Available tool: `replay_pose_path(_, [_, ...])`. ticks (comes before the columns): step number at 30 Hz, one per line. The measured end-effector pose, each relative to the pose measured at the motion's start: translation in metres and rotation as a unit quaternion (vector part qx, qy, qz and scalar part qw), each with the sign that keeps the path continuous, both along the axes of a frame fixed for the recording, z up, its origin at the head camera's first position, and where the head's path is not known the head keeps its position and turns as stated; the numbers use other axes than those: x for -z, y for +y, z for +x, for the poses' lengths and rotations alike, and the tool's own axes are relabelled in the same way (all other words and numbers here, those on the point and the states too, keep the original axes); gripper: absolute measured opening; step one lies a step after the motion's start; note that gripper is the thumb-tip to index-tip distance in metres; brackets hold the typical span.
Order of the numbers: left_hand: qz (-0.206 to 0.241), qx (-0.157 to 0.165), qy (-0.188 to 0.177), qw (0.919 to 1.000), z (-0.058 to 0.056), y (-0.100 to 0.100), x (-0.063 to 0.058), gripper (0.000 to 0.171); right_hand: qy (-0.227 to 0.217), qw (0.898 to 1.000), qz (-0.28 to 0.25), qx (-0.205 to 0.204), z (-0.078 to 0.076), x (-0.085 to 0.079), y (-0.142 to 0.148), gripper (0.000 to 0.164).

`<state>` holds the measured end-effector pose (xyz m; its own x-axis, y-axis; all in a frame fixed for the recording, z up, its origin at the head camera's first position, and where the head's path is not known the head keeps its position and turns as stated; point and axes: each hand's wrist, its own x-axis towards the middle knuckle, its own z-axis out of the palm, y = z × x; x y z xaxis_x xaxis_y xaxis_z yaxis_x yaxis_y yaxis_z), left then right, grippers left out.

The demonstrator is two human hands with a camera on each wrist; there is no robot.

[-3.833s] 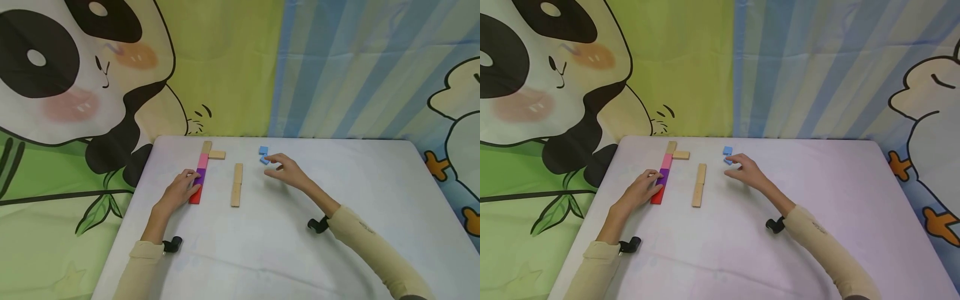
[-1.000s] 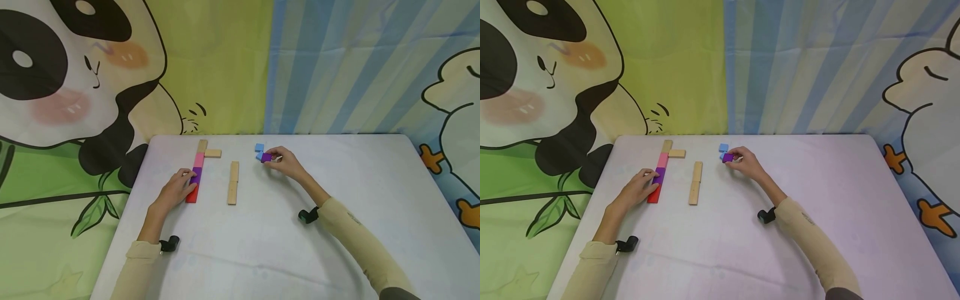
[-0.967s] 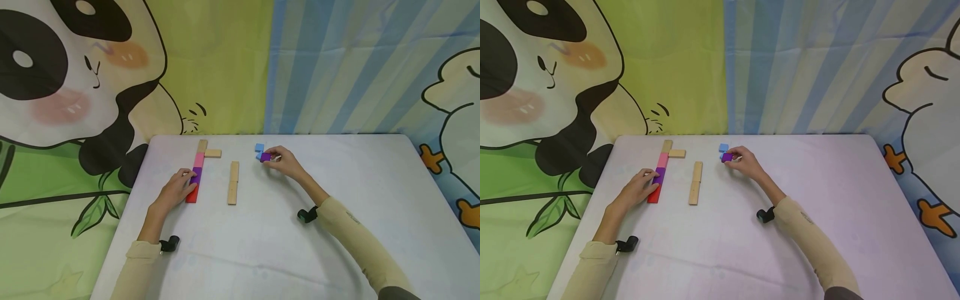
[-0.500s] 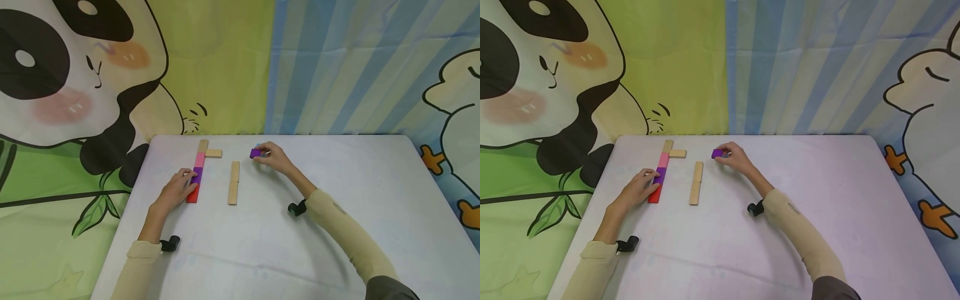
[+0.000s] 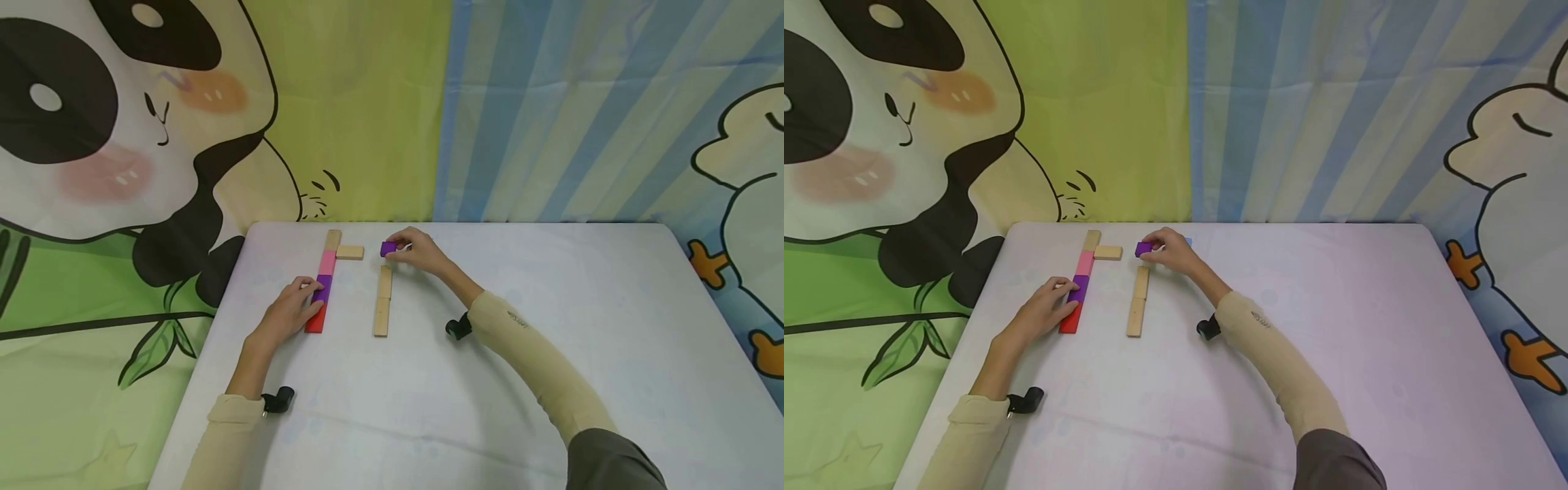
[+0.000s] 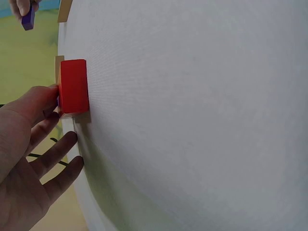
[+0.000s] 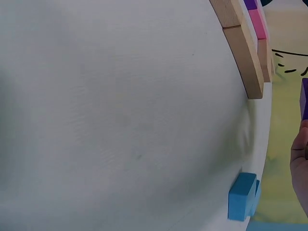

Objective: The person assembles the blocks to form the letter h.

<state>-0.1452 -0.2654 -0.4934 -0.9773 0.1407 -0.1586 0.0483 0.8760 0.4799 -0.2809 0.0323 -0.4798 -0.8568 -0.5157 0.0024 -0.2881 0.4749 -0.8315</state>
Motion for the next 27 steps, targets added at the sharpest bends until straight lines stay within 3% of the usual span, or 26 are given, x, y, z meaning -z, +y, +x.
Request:
replay_pose_path(7, [-0.002, -0.002, -0.001, 1.0, 0.0, 0.001, 0.001, 0.046, -0.028, 0.999, 0.03, -0.002, -0.01, 0.001, -0.022, 0.039])
replay_pose_path(14, [-0.005, -0.004, 0.003, 1.0, -0.001, 0.0, 0.001, 0.045, -0.026, 0.996, 0.09, 0.002, -0.018, 0.008, -0.039, 0.038])
replay_pose_path(27, [-0.007, -0.005, -0.012, 0.9999, -0.001, 0.001, 0.002, 0.046, -0.034, 0.991, 0.131, 0.006, -0.02, 0.012, -0.055, 0.037])
